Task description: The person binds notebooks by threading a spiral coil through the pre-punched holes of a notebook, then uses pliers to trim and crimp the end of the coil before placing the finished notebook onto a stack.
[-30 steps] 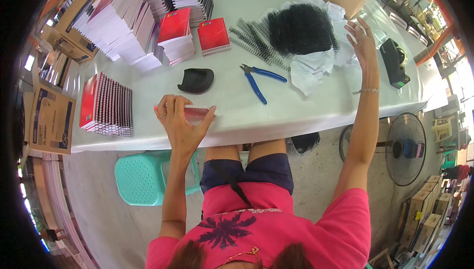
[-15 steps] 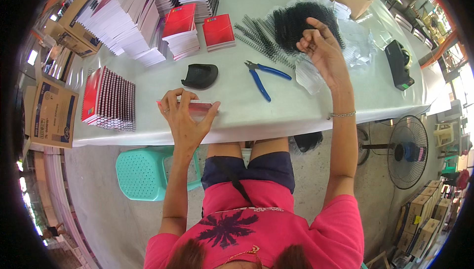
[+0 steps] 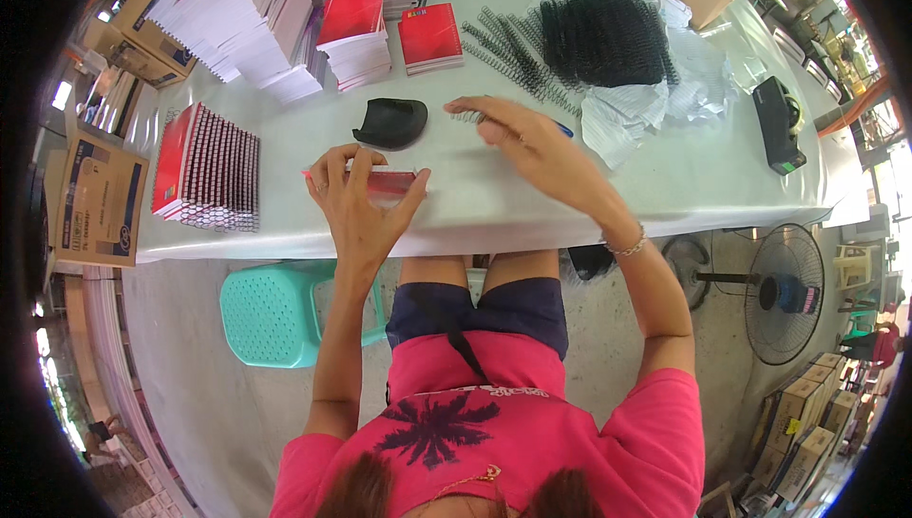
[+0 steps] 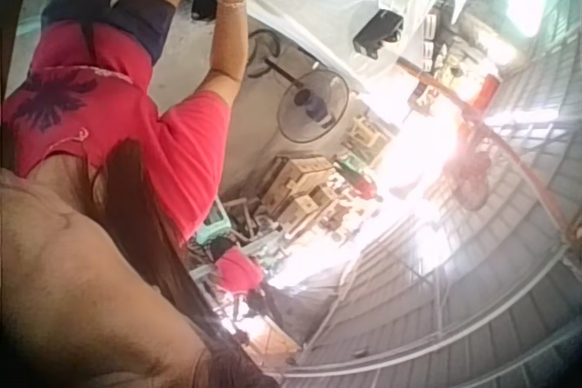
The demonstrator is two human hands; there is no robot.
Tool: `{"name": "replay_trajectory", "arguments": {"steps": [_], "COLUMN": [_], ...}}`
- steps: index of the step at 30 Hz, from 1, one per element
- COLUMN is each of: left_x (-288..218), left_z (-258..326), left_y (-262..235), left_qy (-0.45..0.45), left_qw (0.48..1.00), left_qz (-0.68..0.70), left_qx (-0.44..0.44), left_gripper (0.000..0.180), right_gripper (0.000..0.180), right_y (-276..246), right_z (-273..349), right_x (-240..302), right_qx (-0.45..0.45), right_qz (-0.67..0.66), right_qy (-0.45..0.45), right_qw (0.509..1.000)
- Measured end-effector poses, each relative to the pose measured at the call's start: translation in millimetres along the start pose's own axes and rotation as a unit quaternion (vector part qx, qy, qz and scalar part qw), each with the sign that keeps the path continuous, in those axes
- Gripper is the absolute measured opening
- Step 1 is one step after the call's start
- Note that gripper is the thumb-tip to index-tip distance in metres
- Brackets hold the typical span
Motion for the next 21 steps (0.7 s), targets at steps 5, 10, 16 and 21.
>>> {"name": "replay_trajectory", "arguments": {"steps": [5,10,16,21], "left_x": [6,6,8,7], "left_z": [1,1,1,1], "left_y": [3,7,8,9], "left_qy": [-0.015,-0.015,-0.019,-0.017], "left_qw": [1.000,1.000,1.000,0.999], "left_qz": [0.003,0.011,0.005,-0.003], "left_qx": [-0.003,0.001,0.012,0.027], "left_gripper": [0.044,0.044,0.043,0.045], "right_gripper": [0.023,0.018,0.015,0.014], "right_y": [29,42,46,44], "right_z": [5,3,1,-1], "right_x": [5,8,16,19], "right_qx": [0.039,0.038,0.016,-0.006], "right_qz": [0.004,0.034,-0.010,0.023], "right_qy": [0.121,0.036,0.014,-0.040], "right_qw": [0.992,0.998,1.000,0.999]}}
Point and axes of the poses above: each hand's wrist, its own z-axis away from the middle knuckle, its own y-axis out of the palm, x = y × z, the point moved 7 cm from there along -z, towards the middle knuckle, and after that the axes turned 1 degree about y, right-handed, at the moved point
